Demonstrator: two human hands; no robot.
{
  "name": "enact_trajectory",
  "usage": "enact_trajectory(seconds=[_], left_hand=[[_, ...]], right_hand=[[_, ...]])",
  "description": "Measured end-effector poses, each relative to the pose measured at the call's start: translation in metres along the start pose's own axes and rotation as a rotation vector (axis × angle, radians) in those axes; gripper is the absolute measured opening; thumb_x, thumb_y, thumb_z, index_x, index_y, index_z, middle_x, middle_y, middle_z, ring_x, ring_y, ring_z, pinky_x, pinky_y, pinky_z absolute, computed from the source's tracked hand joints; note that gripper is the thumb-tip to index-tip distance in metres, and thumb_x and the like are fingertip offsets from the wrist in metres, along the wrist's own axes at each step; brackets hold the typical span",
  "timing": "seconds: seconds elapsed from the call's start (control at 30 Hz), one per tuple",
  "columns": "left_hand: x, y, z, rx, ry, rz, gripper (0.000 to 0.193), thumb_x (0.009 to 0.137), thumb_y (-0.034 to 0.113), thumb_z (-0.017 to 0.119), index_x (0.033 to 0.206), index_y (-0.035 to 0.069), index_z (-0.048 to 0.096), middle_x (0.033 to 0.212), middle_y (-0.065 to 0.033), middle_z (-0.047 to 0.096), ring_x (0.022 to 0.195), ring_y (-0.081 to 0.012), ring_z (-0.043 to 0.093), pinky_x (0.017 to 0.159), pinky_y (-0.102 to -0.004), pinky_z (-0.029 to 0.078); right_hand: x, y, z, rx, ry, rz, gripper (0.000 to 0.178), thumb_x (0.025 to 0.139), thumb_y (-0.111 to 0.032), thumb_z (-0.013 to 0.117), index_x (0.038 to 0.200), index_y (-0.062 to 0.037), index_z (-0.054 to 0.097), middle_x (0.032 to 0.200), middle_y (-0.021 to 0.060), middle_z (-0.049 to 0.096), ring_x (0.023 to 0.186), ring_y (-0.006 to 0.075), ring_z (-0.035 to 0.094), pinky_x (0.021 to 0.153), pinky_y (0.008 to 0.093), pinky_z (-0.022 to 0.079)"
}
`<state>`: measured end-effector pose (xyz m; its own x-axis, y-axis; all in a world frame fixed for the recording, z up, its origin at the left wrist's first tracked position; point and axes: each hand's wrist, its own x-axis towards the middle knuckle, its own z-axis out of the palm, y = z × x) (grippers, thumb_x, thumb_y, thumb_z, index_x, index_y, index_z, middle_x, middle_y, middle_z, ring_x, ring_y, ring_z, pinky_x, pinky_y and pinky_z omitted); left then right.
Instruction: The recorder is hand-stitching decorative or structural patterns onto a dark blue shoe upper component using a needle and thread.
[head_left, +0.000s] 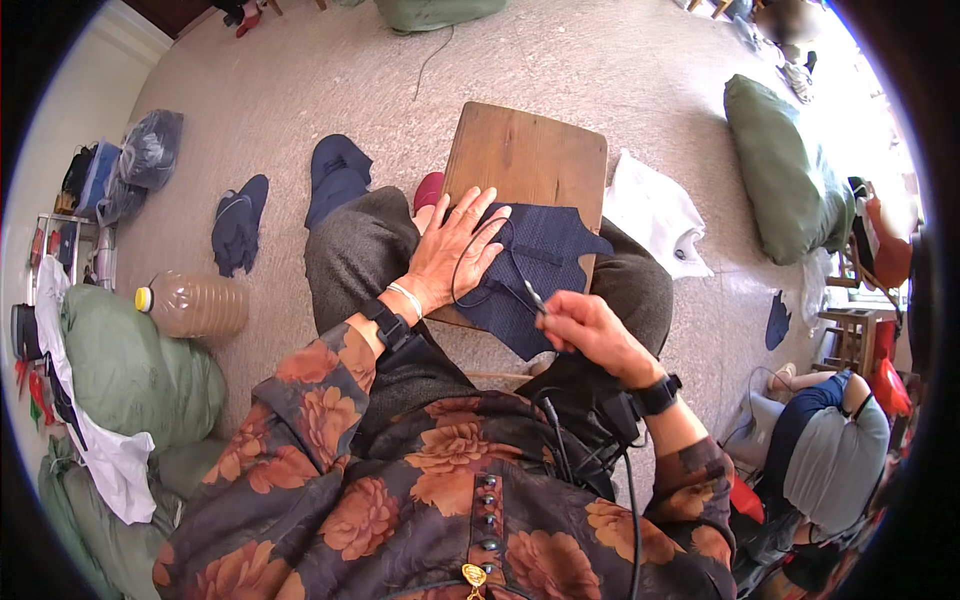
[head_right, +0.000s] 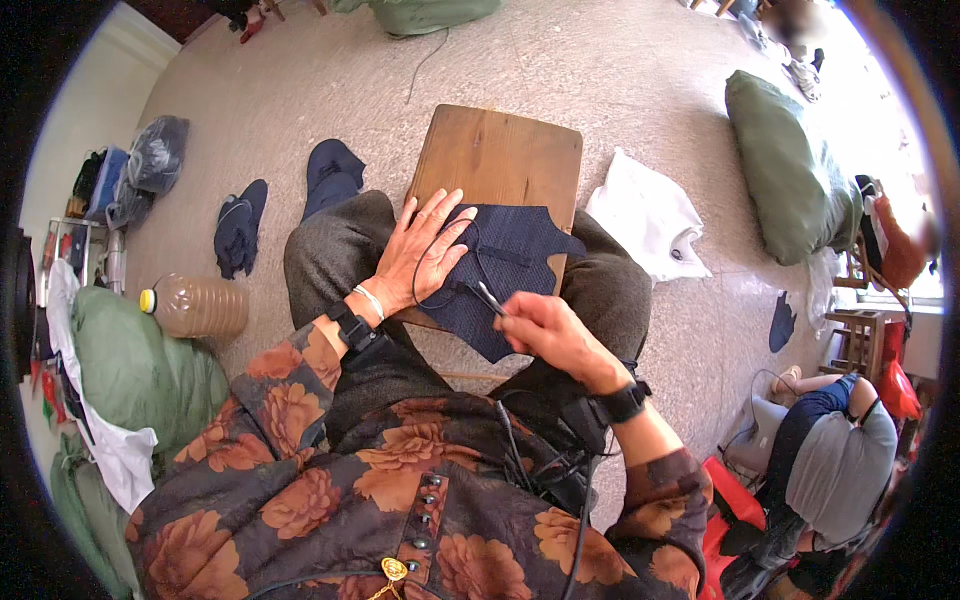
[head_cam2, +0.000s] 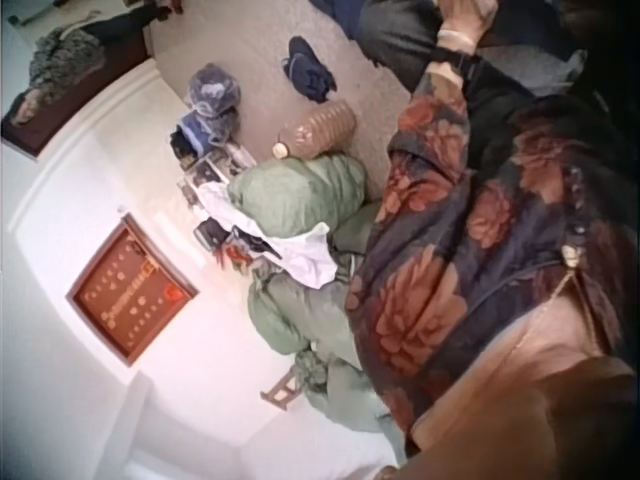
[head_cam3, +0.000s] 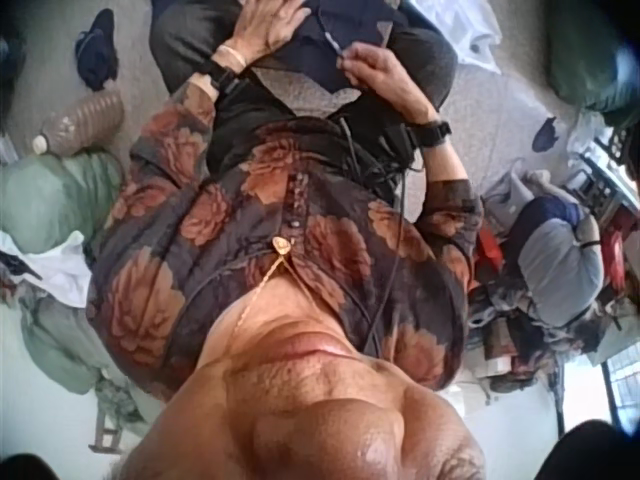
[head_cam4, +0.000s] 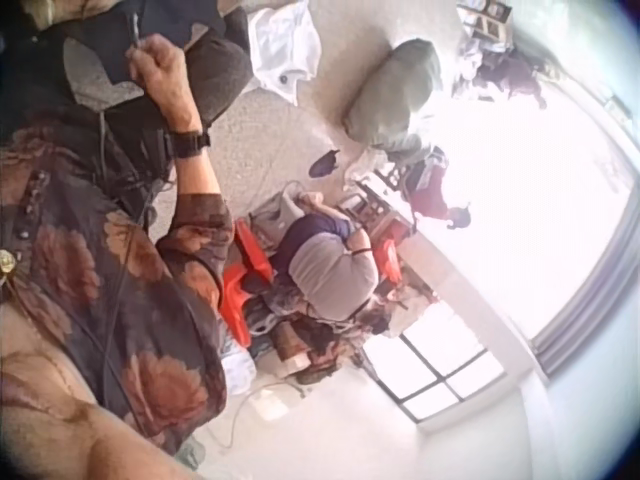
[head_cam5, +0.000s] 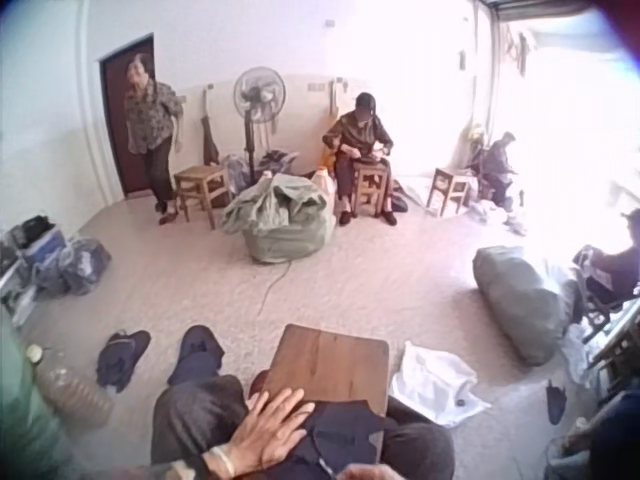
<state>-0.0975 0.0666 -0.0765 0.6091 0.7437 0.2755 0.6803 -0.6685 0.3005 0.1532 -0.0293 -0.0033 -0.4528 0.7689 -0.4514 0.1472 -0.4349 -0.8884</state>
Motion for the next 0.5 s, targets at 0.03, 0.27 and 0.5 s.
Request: enact_trajectory(seconds=[0.03, 0.27, 0.5], left_hand=[[-0.001, 0.0, 0.0, 0.0, -0.003, -0.007, 0.051, 0.1, 0.028, 0.059, 0.148, 0.014, 0.051, 0.16, -0.0115, 0.036, 0.149, -0.0324, 0.033, 0.122, -0.0572, 0.023], [0.001, 0.001, -0.002, 0.099, -0.086, -0.041, 0.053, 0.103, 0.036, 0.053, 0.153, 0.02, 0.044, 0.162, -0.0094, 0.034, 0.151, -0.0293, 0.029, 0.121, -0.0646, 0.017], [0.0, 0.001, -0.003, 0.111, -0.086, -0.043, 0.054, 0.102, 0.036, 0.054, 0.153, 0.02, 0.044, 0.162, -0.0092, 0.034, 0.151, -0.0292, 0.029, 0.121, -0.066, 0.015]], right_hand=[[-0.01, 0.004, -0.006, -0.028, 0.007, 0.023, 0.014, 0.101, -0.015, 0.059, 0.098, -0.0022, 0.065, 0.072, -0.0045, 0.057, 0.064, 0.0046, 0.05, 0.059, 0.0214, 0.04], [-0.08, 0.005, -0.065, -0.051, 0.294, 0.086, 0.008, 0.098, -0.011, 0.063, 0.095, -0.0034, 0.066, 0.072, -0.0038, 0.057, 0.063, 0.0058, 0.05, 0.058, 0.0219, 0.04], [-0.153, 0.049, -0.127, -0.079, 0.631, 0.141, 0.012, 0.096, -0.012, 0.064, 0.085, -0.0062, 0.062, 0.064, -0.0075, 0.046, 0.057, 0.0035, 0.039, 0.05, 0.0226, 0.028]])
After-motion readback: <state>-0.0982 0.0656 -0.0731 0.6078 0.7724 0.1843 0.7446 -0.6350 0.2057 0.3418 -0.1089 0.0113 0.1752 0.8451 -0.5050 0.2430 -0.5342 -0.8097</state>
